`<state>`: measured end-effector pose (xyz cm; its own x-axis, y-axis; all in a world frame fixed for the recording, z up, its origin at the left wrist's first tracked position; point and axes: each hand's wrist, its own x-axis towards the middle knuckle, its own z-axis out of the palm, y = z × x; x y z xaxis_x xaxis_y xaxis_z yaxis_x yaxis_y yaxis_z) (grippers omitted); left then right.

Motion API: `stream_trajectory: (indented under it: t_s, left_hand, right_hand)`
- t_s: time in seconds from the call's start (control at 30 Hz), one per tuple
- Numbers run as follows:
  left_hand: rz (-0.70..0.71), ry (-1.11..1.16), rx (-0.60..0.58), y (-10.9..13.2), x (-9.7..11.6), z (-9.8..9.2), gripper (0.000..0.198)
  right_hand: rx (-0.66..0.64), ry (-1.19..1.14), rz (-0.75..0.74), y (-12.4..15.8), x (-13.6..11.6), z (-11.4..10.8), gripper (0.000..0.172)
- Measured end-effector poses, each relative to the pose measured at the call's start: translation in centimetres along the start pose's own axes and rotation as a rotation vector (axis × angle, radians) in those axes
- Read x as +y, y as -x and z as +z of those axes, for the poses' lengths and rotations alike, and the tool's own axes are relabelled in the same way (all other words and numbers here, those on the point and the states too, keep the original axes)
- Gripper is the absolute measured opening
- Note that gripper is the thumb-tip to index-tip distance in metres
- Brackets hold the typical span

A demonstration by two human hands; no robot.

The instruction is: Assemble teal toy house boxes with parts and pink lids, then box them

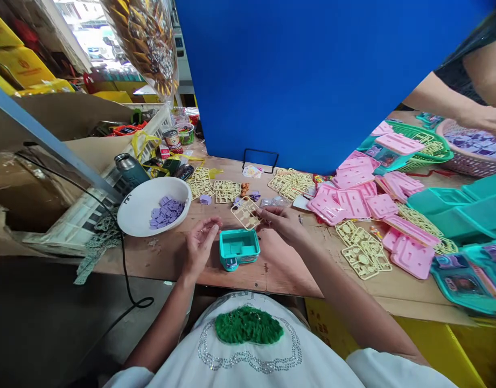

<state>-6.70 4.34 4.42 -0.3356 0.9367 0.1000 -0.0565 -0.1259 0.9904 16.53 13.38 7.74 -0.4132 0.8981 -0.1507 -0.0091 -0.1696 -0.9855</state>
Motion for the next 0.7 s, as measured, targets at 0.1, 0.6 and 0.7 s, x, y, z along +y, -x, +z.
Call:
stream_trajectory:
  t_s: [0.1,0.6,0.7]
  left_hand:
    - [0.004,-0.001,-0.032,-0.2,0.4,0.6,0.035]
    - [0.034,-0.066,-0.128,-0.9,0.0,2.6,0.052]
    - [0.001,0.039,-0.122,-1.5,1.0,3.4,0.052]
  right_hand:
    - [-0.003,-0.017,0.027,0.0,0.3,0.4,0.061]
    - [0.017,0.023,-0.075,1.6,0.4,1.4,0.06]
    - [0.0,0.109,-0.147,2.5,0.3,2.7,0.062]
